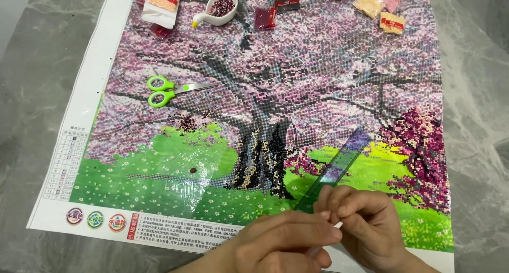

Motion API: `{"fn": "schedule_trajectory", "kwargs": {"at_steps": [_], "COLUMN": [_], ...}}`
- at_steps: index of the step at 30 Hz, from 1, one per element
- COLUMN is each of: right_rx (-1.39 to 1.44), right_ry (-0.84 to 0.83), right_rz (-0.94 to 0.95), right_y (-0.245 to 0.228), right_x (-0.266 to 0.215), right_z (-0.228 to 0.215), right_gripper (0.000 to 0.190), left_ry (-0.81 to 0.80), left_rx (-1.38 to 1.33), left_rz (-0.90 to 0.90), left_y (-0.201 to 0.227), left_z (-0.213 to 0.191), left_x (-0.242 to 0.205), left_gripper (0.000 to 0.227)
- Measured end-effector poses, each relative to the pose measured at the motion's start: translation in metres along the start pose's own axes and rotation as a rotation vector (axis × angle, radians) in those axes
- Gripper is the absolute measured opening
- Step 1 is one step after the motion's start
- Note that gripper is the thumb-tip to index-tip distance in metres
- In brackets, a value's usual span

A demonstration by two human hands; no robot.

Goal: The person is working on a diamond painting, placing small resin beads onto a sticky canvas using an applicator pen and a ruler to ensure straight lines.

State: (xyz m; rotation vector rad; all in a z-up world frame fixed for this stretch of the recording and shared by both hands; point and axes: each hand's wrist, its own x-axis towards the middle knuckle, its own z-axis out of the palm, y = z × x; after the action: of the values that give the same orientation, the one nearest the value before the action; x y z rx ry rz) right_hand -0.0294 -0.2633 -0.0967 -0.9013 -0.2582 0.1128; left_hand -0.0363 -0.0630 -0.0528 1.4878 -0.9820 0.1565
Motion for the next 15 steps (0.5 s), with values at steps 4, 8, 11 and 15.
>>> {"fn": "schedule_trajectory", "kwargs": {"at_steps": [4,8,11,15], "right_rx": [-0.009,-0.023,-0.020,-0.016], "right_ry": [-0.007,-0.018,-0.001,-0.003], "right_rz": [0.012,0.000,0.003,-0.002], "right_y": [0.001,0.001,0.002,0.003], "right_x": [0.000,0.000,-0.001,-0.001], "right_z": [-0.001,-0.002,-0.002,-0.003], "right_gripper": [0.006,0.006,0.006,0.007], "left_ry": [-0.009,0.016,0.104,0.048], "left_rx": [0.014,0.057,0.095,0.079], "left_rz": [0.019,-0.001,0.026,0.074], "left_y": [-0.001,0.000,-0.001,-0.015], "left_z": [0.000,0.002,0.009,0.010], "left_x": [-0.001,-0.002,0.001,-0.008], "left_gripper": [0.018,0.019,0.014,0.022]}}
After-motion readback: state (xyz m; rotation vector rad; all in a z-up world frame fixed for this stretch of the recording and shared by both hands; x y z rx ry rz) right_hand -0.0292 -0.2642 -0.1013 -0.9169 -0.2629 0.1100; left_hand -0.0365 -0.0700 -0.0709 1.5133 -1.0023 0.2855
